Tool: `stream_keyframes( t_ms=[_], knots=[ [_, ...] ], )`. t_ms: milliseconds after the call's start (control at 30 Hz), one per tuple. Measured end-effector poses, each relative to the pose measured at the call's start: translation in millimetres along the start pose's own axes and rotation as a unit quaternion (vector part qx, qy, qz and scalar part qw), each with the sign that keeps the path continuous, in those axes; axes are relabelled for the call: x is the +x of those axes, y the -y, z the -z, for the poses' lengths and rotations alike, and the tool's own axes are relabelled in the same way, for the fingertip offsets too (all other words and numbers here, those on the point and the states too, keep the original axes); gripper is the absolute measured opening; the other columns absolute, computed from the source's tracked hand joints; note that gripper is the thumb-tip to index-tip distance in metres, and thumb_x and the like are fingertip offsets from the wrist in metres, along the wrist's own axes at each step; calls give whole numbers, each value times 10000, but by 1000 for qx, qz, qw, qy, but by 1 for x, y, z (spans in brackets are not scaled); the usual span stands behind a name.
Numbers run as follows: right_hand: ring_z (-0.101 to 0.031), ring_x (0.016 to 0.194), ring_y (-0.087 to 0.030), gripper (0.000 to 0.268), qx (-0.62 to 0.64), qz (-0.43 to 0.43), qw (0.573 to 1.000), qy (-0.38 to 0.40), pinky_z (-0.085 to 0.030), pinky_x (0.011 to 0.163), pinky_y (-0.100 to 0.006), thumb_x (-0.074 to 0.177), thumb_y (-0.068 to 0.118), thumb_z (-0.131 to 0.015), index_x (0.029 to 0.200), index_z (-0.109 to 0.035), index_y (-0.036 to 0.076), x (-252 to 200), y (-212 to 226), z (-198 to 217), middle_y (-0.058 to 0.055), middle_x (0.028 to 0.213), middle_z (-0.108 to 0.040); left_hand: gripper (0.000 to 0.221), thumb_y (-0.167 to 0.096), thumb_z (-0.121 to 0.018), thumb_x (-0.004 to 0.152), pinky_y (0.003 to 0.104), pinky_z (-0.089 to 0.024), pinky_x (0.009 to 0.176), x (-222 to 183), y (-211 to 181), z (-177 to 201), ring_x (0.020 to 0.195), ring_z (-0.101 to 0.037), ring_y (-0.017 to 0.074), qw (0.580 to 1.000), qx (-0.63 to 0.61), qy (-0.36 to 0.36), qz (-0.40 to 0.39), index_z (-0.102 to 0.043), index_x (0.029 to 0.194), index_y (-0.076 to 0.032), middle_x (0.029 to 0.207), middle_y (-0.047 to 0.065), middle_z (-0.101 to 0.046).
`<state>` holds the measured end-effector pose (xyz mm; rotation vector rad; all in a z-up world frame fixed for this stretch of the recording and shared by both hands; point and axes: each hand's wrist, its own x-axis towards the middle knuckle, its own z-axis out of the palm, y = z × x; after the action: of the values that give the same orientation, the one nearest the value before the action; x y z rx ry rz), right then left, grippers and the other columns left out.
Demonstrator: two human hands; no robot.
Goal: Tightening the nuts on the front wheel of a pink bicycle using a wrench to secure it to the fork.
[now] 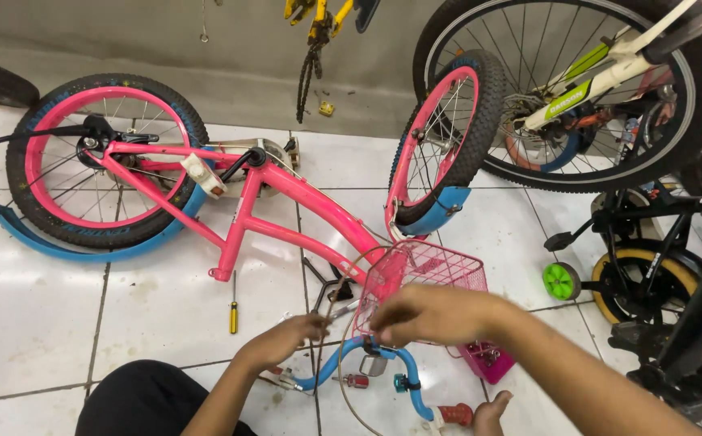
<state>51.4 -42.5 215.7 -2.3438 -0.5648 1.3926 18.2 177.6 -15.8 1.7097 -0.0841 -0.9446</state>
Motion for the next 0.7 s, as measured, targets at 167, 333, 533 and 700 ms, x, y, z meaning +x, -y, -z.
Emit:
stream_keyframes(
  t_ms=[167,333,533,700],
  knots=[
    [-583,689,-196,348,76,-104,902,-411,-472,693,-360,931,331,-715,756,-571,67,-3,-64,66,-80,714,-622,990,-739,-495,778,561,-446,1128,-11,-23,-21,1374,-555,362,915,-308,-58,-252,-275,1583,-207,1501,163,-527],
    [-476,1275,-292,941,85,-81,729,-674,-394,1096,-446,687,606,-846,1325,-466,27,29,-101,88,-163,1361,-398,1105,-499,-775,793,479,-371,1183,-52,-87,-48,1489,-445,303,947,-110,-72,-292,-80,1623,-278,1650,134,-353],
    [-622,941,-189,445,289,-87,748,-591,-514,842,-340,756,284,-777,1114,-570,119,81,-115,87,-41,1040,-654,681,-484,-443,956,451,-405,1226,10,-12,-19,1423,-412,235,868,-199,-256,-375,-286,1498,-102,1434,91,-435],
    [-576,1268,-329,556,314,-12,688,-654,-481,1030,-504,816,279,-807,1282,-559,103,106,-111,85,-144,1278,-597,903,-548,-658,964,681,-286,1118,54,81,93,1370,-275,464,813,-152,-558,75,-253,1512,44,1401,267,-340]
  ],
)
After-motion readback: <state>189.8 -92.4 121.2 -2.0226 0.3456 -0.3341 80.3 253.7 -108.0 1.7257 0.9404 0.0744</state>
